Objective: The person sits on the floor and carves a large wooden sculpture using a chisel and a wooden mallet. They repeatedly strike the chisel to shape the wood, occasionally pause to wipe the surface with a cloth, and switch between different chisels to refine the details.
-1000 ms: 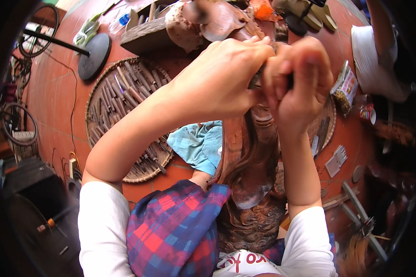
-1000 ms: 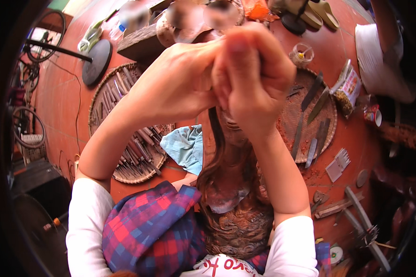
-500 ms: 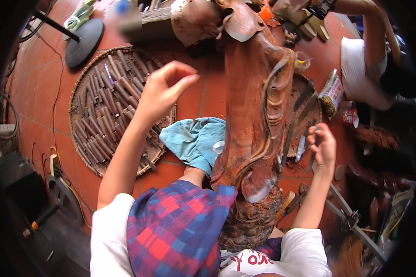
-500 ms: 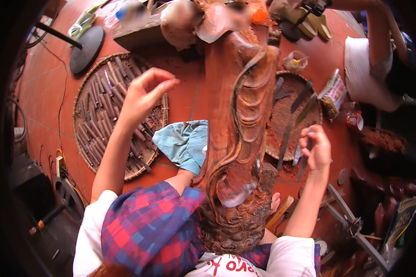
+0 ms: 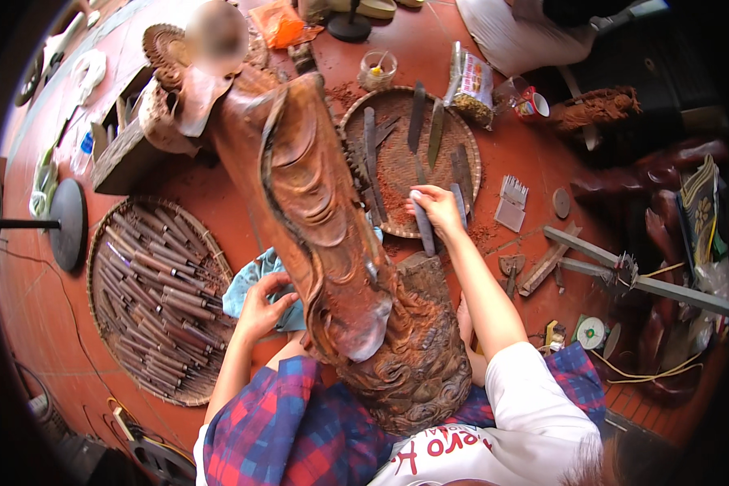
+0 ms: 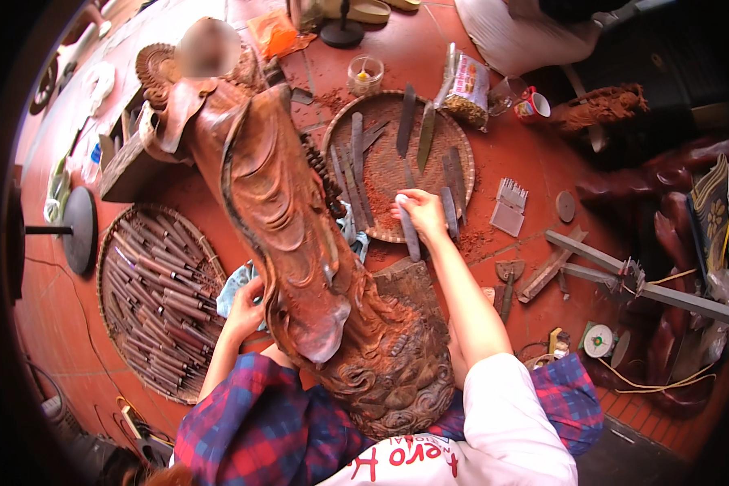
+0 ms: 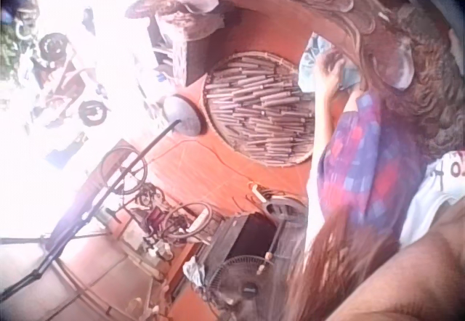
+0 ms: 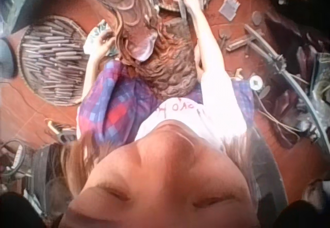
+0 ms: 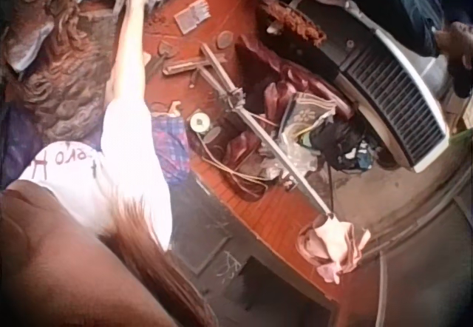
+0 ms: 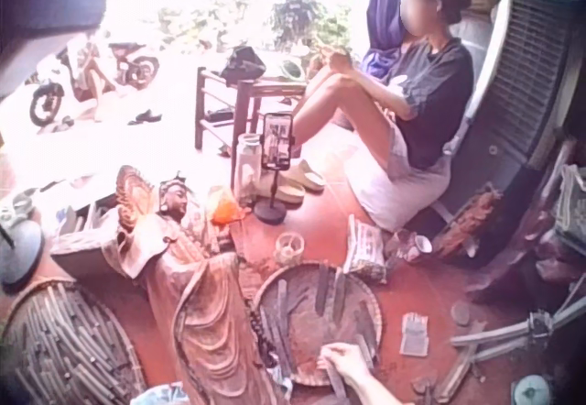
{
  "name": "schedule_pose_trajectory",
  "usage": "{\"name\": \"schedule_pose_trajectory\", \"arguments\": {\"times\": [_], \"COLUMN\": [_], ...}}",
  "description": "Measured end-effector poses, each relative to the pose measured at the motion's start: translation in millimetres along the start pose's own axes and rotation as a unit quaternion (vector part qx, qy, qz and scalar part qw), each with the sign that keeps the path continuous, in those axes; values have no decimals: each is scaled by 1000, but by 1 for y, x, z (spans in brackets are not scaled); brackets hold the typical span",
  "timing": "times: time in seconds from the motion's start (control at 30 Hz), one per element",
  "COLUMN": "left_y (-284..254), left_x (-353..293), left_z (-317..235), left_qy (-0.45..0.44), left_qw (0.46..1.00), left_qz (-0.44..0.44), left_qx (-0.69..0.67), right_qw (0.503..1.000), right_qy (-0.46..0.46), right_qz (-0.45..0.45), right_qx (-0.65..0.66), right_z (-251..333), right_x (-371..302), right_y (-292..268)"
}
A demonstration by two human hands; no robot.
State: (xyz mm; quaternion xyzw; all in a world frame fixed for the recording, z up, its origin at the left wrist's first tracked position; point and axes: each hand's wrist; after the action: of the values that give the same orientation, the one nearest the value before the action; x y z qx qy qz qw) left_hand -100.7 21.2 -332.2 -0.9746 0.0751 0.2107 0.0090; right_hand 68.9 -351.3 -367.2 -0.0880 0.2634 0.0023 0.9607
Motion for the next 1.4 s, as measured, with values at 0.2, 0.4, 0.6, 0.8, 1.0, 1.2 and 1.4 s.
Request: {"name": "schedule_pose_trajectory", "arguments": {"times": [0.2,0.4,0.6,0.8,1.0,1.2,1.4], "left_y": [-7,-7,-9,-20,-38,-18,-6], "left_x": [-8,-12,-6,-12,5,-15,-30], "left_z": [-2,-2,-1,-36,-68,-188,-218], "left_qy": [-30,-12,-25,-57,84,190,307], "left_qw": [999,999,999,997,987,981,946], "left_qz": [-16,-27,-15,-39,-115,0,59], "left_qx": [-11,14,46,40,-67,-40,85], "right_qw": [938,828,909,997,988,968,959], "right_qy": [-120,-119,-16,-55,-131,-195,-166], "right_qz": [-190,-307,-236,-24,84,154,214], "right_qx": [-265,-453,-343,-58,-16,-32,-80], "right_z": [18,37,15,104,182,247,257], "right_x": [26,105,152,18,-87,-153,-207], "right_y": [14,-21,-54,-61,-38,41,140]}}
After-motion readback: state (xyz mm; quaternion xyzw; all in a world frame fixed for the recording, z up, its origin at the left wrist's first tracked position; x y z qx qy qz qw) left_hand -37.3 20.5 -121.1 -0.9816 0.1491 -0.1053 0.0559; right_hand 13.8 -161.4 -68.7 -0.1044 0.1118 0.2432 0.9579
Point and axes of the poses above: each hand's wrist, its own x-axis towards the middle knuckle, its own y-axis out of the palm, z = x × y, and after that the axes turned 9 degrees about -x, right-handed
